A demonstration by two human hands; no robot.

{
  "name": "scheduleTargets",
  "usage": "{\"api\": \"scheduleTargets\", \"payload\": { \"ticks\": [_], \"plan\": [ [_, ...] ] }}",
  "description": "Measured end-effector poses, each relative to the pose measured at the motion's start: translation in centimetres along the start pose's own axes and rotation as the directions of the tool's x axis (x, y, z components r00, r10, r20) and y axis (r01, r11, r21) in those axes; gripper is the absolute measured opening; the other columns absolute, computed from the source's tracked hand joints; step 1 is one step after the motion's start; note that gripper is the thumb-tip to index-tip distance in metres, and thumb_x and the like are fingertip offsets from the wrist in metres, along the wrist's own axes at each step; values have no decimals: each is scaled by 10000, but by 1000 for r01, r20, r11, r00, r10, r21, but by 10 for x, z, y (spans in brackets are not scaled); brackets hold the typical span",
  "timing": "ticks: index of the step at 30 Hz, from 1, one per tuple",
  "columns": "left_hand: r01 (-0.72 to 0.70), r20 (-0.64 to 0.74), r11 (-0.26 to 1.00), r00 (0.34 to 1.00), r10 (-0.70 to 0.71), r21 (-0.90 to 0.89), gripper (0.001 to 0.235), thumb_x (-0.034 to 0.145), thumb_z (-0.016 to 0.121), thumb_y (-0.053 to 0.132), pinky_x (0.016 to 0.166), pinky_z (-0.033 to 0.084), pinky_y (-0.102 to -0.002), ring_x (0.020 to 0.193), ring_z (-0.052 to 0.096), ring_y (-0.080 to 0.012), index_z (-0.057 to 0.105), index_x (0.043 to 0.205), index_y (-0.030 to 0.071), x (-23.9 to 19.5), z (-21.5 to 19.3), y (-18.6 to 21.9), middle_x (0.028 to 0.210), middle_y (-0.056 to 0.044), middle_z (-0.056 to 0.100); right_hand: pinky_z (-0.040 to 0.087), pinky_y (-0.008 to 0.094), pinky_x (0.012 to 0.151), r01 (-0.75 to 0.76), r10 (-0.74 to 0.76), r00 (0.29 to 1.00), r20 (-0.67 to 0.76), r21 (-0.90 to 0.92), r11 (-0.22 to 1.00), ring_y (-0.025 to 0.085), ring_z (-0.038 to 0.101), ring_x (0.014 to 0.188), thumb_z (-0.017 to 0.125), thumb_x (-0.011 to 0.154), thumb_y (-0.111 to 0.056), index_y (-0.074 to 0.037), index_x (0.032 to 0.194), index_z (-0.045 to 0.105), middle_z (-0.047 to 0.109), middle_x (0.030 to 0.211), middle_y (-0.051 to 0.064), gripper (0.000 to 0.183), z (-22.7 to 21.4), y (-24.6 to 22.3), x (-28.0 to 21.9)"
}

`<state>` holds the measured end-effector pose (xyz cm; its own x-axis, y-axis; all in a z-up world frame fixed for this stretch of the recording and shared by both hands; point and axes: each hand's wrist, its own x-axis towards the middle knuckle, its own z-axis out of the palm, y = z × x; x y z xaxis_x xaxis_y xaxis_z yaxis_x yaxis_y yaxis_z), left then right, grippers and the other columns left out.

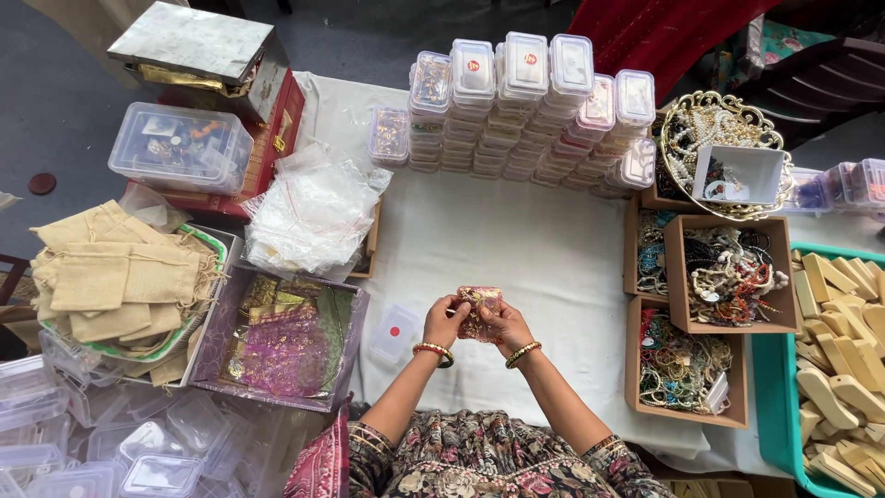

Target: The person packs various jewelry items, including necklaces and bracelets, into small plastic containers and cloth bags. They place the wrapped items into clear plastic boxes and stack them on the table. The person also handles wooden blocks and other accessories during the process.

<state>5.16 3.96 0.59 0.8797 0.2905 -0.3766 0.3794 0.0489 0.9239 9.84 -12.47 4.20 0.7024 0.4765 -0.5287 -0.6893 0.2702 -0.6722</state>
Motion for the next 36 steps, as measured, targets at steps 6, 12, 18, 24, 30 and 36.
{"api": "scheduleTargets", "payload": {
  "ticks": [6, 12, 18, 24, 30, 36],
  "plan": [
    [77, 106, 966, 993, -52, -247, 347, 916, 763, 308, 808, 569, -268, 911, 675, -97, 705, 1138, 47, -11, -6, 26, 1041, -36, 729, 630, 423, 927, 23, -18, 997, 73, -70, 997, 223, 720, 1073, 668, 945, -169, -9, 1289, 593, 714, 1201, 102, 387, 3, -2, -4],
    [180, 58, 925, 984, -171, -334, 489, 799, 808, 217, 772, 580, -312, 904, 672, -100, 563, 1222, 205, -26, -8, 53, 1030, 38, 683, 636, 437, 902, 28, -13, 995, 97, -151, 988, 238, 739, 1019, 680, 948, -129, 21, 1288, 592, 726, 1158, 119, 382, -6, 5, -5],
    [34, 124, 972, 992, -6, -230, 349, 846, 832, 209, 828, 579, -274, 901, 691, -108, 723, 1128, 34, -9, -4, 16, 995, -37, 756, 626, 407, 901, 16, -3, 997, 80, -159, 987, 210, 728, 1014, 723, 914, -97, 5, 1286, 607, 725, 1145, 94, 403, -15, 9, -11],
    [-10, 132, 999, 991, 16, -40, 342, 862, 812, 218, 821, 587, -270, 901, 705, -112, 747, 1133, 19, -10, 8, 9, 1003, -43, 774, 605, 379, 919, 103, -53, 983, 178, -284, 953, 169, 714, 1012, 742, 906, -85, 0, 1290, 631, 732, 1143, 80, 409, -31, 12, -13],
    [-114, 74, 992, 991, 110, 59, 604, 825, 856, 251, 883, 530, -296, 1001, 614, -109, 543, 1322, 109, -4, 7, 5, 1077, -22, 645, 629, 385, 877, 11, 14, 992, 124, -199, 980, 192, 739, 968, 727, 903, -97, 0, 1264, 638, 742, 1107, 94, 384, -37, 13, -22],
    [11, -344, 997, 939, 16, 75, 202, 936, 722, 155, 696, 572, -313, 812, 706, -129, 734, 1137, 151, 29, -78, 53, 942, -9, 772, 664, 458, 802, -77, 67, 989, -131, -77, 994, 257, 767, 892, 689, 904, -134, 27, 1184, 629, 742, 1055, 139, 328, -38, -13, -35]
  ]
}}
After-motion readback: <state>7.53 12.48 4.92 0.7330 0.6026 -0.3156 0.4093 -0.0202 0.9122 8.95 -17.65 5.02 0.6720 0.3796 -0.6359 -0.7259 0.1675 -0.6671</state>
